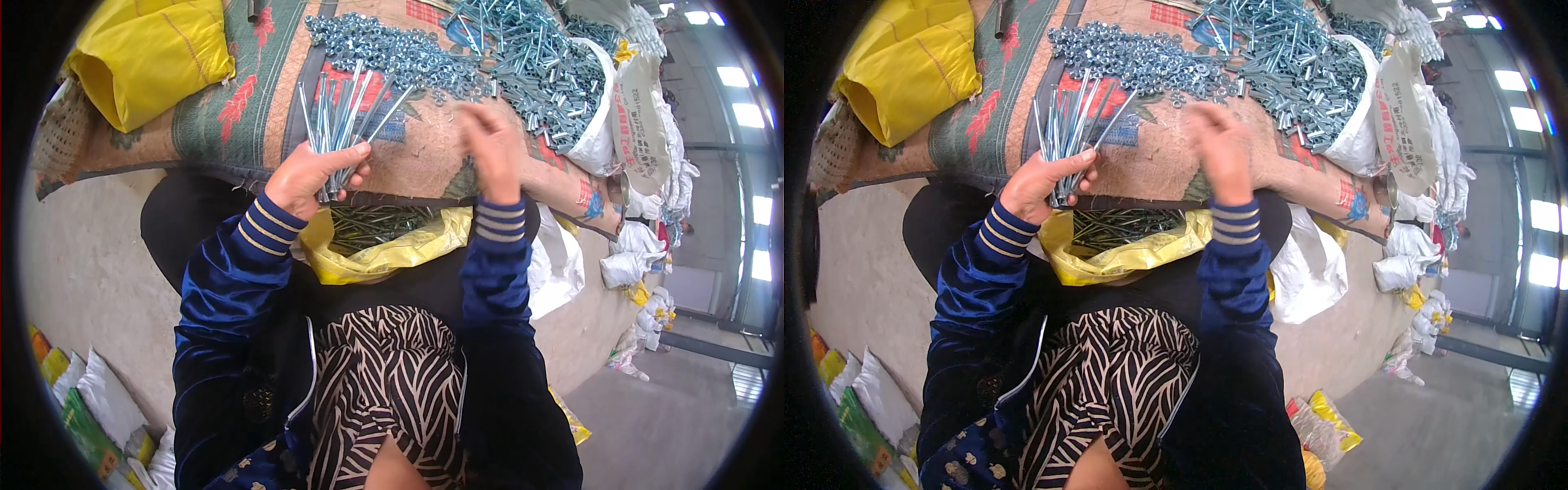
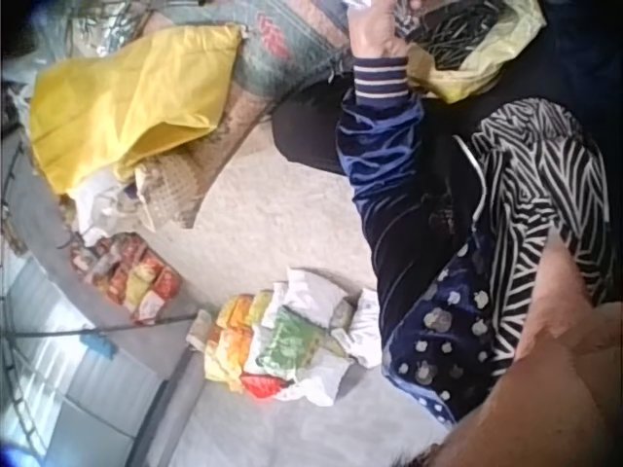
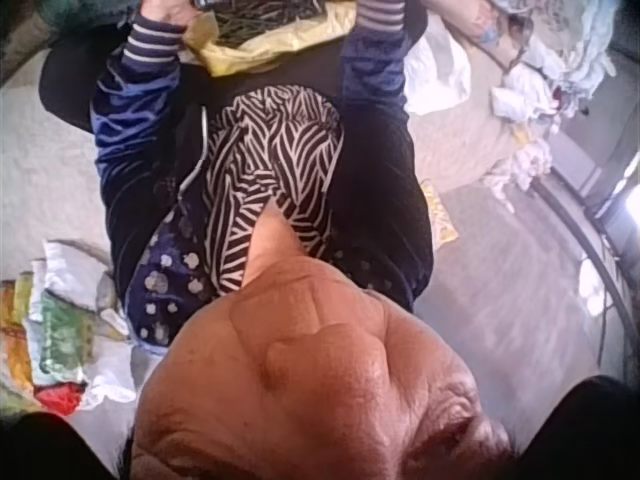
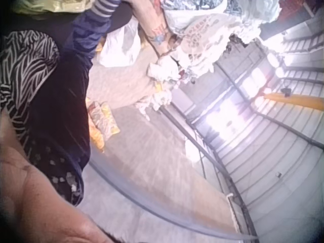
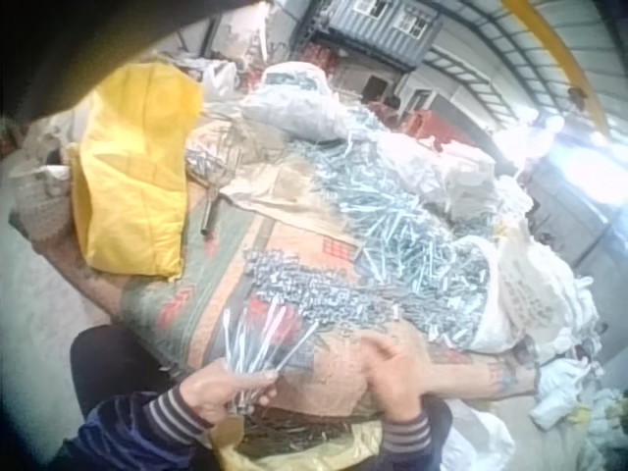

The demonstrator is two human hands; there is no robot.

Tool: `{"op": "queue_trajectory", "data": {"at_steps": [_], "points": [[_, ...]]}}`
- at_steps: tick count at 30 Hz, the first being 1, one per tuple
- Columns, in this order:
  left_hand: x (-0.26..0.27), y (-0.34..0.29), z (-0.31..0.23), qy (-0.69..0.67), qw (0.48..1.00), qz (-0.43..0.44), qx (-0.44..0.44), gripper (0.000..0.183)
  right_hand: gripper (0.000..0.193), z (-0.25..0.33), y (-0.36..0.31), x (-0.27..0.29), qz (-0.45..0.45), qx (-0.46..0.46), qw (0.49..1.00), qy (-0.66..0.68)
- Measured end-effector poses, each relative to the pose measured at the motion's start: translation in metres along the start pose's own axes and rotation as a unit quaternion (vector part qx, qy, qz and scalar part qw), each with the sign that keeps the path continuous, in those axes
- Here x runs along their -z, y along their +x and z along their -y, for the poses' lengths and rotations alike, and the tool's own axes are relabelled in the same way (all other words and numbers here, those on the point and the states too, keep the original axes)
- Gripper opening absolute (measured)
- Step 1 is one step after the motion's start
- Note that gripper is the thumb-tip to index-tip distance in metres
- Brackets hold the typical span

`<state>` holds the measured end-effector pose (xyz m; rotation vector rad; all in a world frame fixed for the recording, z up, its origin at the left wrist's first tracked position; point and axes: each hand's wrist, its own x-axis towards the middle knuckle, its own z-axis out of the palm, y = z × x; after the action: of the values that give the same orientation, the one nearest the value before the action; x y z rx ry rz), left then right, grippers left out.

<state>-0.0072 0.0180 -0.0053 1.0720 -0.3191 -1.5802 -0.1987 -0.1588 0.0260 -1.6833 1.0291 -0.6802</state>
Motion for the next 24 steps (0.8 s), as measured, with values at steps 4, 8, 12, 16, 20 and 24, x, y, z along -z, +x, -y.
{"op": "queue_trajectory", "data": {"at_steps": [4,8,12,16,20,24], "points": [[-0.005,0.003,-0.005,0.023,1.0,-0.017,-0.012,0.019,0.019,-0.062,0.053,0.068,-0.21,0.106,0.921,-0.311],[-0.001,0.002,-0.004,0.008,1.0,-0.016,-0.013,0.02,0.019,-0.062,0.055,0.067,-0.167,0.121,0.89,-0.406],[-0.001,0.001,-0.006,0.01,0.999,-0.026,-0.023,0.021,0.018,-0.045,0.051,0.059,-0.103,0.106,0.951,-0.271],[-0.001,0.001,-0.006,0.015,0.999,-0.02,-0.027,0.023,0.022,-0.028,0.058,0.028,-0.009,0.192,0.949,-0.251],[-0.004,0.003,-0.009,0.016,1.0,-0.013,-0.02,0.024,0.022,-0.036,0.077,0.008,-0.074,0.293,0.892,-0.335],[0.0,0.003,-0.007,0.004,1.0,-0.02,-0.012,0.021,0.022,-0.04,0.063,0.001,-0.05,0.294,0.84,-0.453]]}}
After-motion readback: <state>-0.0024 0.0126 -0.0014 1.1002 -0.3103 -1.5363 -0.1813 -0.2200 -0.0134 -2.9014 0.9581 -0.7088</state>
